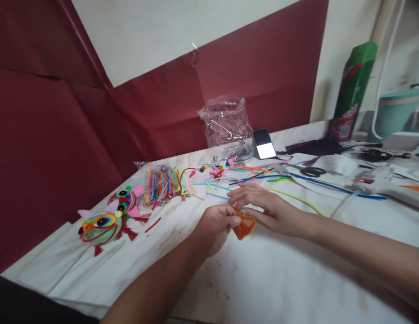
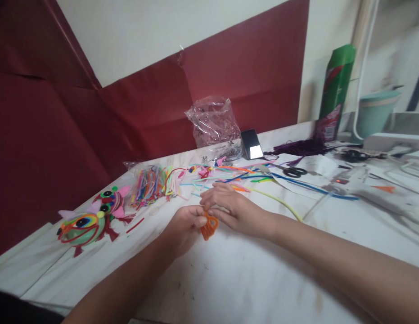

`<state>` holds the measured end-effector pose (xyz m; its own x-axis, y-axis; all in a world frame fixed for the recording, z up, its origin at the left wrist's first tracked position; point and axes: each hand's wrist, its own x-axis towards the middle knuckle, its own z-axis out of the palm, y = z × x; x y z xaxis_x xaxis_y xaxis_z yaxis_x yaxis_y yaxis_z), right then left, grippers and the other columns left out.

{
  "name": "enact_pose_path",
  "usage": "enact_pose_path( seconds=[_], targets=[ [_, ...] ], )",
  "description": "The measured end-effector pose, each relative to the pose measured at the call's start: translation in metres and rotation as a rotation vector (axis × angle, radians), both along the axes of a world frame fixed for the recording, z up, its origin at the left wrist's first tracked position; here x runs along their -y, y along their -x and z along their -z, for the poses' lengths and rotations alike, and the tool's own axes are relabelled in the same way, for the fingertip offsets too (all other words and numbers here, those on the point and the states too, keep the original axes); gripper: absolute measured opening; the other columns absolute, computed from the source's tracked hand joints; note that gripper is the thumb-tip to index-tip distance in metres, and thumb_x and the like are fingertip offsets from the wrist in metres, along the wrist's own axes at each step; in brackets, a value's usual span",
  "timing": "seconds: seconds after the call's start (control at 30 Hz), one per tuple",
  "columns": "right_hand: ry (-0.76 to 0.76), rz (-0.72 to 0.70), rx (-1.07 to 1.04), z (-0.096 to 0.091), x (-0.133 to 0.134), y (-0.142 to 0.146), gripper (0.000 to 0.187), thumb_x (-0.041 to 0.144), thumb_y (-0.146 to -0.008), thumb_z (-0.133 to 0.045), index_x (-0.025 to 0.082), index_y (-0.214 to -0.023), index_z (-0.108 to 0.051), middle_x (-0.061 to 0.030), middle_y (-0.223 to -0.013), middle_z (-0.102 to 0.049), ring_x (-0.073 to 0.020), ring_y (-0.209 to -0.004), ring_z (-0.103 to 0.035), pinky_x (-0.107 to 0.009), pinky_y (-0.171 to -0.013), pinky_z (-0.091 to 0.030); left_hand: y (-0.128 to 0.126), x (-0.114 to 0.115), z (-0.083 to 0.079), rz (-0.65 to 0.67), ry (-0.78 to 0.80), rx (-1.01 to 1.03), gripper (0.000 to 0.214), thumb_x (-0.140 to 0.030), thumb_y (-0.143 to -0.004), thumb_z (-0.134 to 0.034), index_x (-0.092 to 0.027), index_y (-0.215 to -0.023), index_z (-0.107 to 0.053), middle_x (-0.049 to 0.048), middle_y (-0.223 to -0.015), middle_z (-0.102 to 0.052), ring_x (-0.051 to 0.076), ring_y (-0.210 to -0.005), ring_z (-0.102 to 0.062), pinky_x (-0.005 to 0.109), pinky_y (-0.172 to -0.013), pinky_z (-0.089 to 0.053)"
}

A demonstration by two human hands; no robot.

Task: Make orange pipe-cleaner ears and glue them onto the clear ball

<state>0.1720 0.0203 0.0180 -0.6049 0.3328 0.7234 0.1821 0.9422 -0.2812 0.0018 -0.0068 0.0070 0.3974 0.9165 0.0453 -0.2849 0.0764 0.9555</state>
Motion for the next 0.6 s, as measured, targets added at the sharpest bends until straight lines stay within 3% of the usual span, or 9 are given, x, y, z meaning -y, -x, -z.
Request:
enact_pose_path(
  seconds=[0.1, 0.2, 0.37, 0.6],
  targets=[
    [0.095, 0.080, -0.070, 0.005, 0.003, 0.003, 0.010, 0.018, -0.086, -0.047, 0.019, -0.082, -0.057, -0.0037, -0.076, -0.063, -0.0144, -0.073, -0.058, -0.030, -0.069, -0.047, 0.001, 0.000, -0.002, -0.052, -0.038, 0.045, 0.019, -0.026, -0.056, -0.072, -0.011, -0.058, -0.060, 0.0015, -0.053, -0.056, 0.011, -0.052, -0.046, 0.026, -0.054, -0.032],
    [0.193, 0.143, -0.119, 0.010, 0.009, 0.007, 0.014, 0.019, -0.086, -0.045, 0.018, -0.078, -0.056, -0.0031, -0.071, -0.061, -0.0123, -0.064, -0.054, -0.024, -0.056, -0.043, 0.001, 0.000, -0.002, -0.128, -0.076, 0.091, 0.016, -0.024, -0.058, -0.070, -0.011, -0.062, -0.061, 0.0016, -0.055, -0.057, 0.011, -0.054, -0.048, 0.026, -0.055, -0.033],
    [0.405, 0.207, -0.179, 0.009, 0.020, 0.013, 0.016, 0.025, -0.084, -0.047, 0.018, -0.074, -0.057, -0.0021, -0.066, -0.059, -0.0127, -0.060, -0.052, -0.024, -0.054, -0.041, 0.002, -0.001, 0.000, -0.249, -0.131, 0.086, 0.014, -0.023, -0.059, -0.069, -0.013, -0.063, -0.060, 0.0005, -0.058, -0.056, 0.011, -0.057, -0.047, 0.026, -0.059, -0.034],
    [0.651, 0.138, -0.224, 0.003, 0.023, 0.017, 0.014, 0.027, -0.080, -0.049, 0.018, -0.075, -0.059, -0.0021, -0.072, -0.063, -0.0142, -0.067, -0.056, -0.025, -0.060, -0.044, 0.003, -0.003, 0.002, -0.311, -0.202, 0.104, 0.009, -0.019, -0.062, -0.066, -0.014, -0.063, -0.060, -0.0011, -0.061, -0.055, 0.009, -0.060, -0.046, 0.024, -0.063, -0.035]
  ],
)
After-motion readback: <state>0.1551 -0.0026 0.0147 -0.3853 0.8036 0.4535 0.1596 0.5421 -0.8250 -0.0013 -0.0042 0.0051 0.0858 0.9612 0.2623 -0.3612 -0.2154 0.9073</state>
